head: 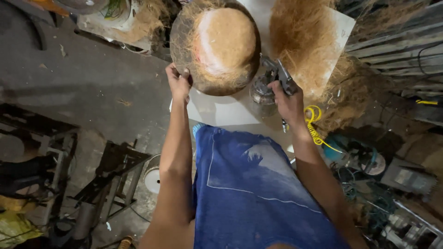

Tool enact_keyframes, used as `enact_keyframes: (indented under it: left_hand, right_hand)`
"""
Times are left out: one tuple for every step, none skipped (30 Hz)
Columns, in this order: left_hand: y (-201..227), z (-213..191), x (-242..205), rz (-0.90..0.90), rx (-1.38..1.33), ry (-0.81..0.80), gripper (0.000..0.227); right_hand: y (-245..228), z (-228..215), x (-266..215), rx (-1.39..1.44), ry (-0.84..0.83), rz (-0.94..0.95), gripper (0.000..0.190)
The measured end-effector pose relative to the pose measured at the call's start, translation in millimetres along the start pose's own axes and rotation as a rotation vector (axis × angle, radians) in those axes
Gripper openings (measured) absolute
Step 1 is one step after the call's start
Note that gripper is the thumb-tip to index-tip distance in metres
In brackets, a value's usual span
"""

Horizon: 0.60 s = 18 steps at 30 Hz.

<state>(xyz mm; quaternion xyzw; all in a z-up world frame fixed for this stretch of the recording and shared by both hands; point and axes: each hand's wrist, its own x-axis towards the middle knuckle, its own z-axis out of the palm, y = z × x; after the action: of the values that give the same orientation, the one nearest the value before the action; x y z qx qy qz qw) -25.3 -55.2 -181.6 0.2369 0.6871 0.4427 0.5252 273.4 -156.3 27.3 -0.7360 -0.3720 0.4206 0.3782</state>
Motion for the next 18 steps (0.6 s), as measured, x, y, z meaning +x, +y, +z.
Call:
enact_keyframes:
  left_hand:
    - [18.9, 0.8, -13.9, -0.008, 0.002, -0.035, 0.031]
    - [28.7, 4.3, -26.1, -0.007, 0.004, -0.036, 0.031]
    - [38.4, 7.7, -38.6, -0.087, -0.118, -0.129, 0.043]
    - [48.4, 10.6, -51.2, -0.166, -0.241, -0.22, 0.054]
    - [28.7, 11.7, -45.2, -0.163, -0.24, -0.22, 0.054]
    - [9.8, 13.6, -38.3, -0.17, -0.292, -0.27, 0.05]
    - [-9.3, 15.7, -31.2, -0.176, -0.345, -0.32, 0.046]
    - [3.5, 18.9, -36.5, -0.179, -0.341, -0.325, 0.046]
    - [16.1, 22.3, -41.8, -0.18, -0.437, -0.324, 0.042]
    - [30.8, 25.6, -45.7, -0.176, -0.534, -0.32, 0.039]
    - [20.2, 26.0, -33.0, -0.174, -0.53, -0.322, 0.039]
    - [9.8, 25.4, -19.9, -0.178, -0.556, -0.306, 0.038]
    - [-0.5, 25.0, -7.0, -0.181, -0.583, -0.291, 0.037]
    - [14.3, 26.6, -12.2, -0.182, -0.578, -0.299, 0.037]
    - [29.1, 28.3, -17.6, -0.155, -0.595, -0.272, 0.037]
    - [44.2, 27.9, -23.5, -0.127, -0.613, -0.24, 0.037]
    - [43.7, 28.4, -17.5, -0.127, -0.611, -0.244, 0.037]
    - [43.7, 27.6, -10.9, -0.098, -0.631, -0.239, 0.037]
  right_hand:
    - [-8.7, 1.0, -3.3, 0.0, 0.016, 0.014, 0.02]
    - [-7.6, 1.9, -3.3, 0.002, 0.018, 0.015, 0.02]
    - [-6.5, 2.8, -3.8, 0.019, 0.022, 0.004, 0.021]
    - [-5.7, 3.9, -3.9, 0.036, 0.025, -0.009, 0.021]
    - [-12.1, 3.3, -6.7, 0.039, 0.024, -0.01, 0.021]
    - [-18.6, 2.4, -8.9, 0.021, 0.026, -0.011, 0.02]
    - [-24.8, 1.3, -11.0, 0.004, 0.028, -0.012, 0.019]
    - [-32.8, -1.4, -13.6, 0.005, 0.034, -0.008, 0.019]
    - [-40.7, -4.2, -16.2, -0.004, 0.034, -0.017, 0.019]
    - [-49.5, -6.4, -16.7, -0.01, 0.032, -0.03, 0.019]
    - [-58.2, -10.1, -18.7, -0.006, 0.034, -0.029, 0.019]
    - [-67.0, -12.9, -21.7, -0.033, 0.028, -0.037, 0.02]
    - [-75.6, -16.0, -24.7, -0.06, 0.022, -0.045, 0.02]
    - [-83.1, -18.7, -25.0, -0.057, 0.031, -0.044, 0.02]
    - [-90.7, -21.7, -25.3, -0.065, 0.04, -0.079, 0.019]
    - [-98.9, -23.7, -25.9, -0.073, 0.046, -0.115, 0.018]
    - [-104.0, -25.4, -24.4, -0.071, 0.049, -0.115, 0.018]
    - [-109.1, -26.2, -22.4, -0.067, 0.05, -0.153, 0.018]
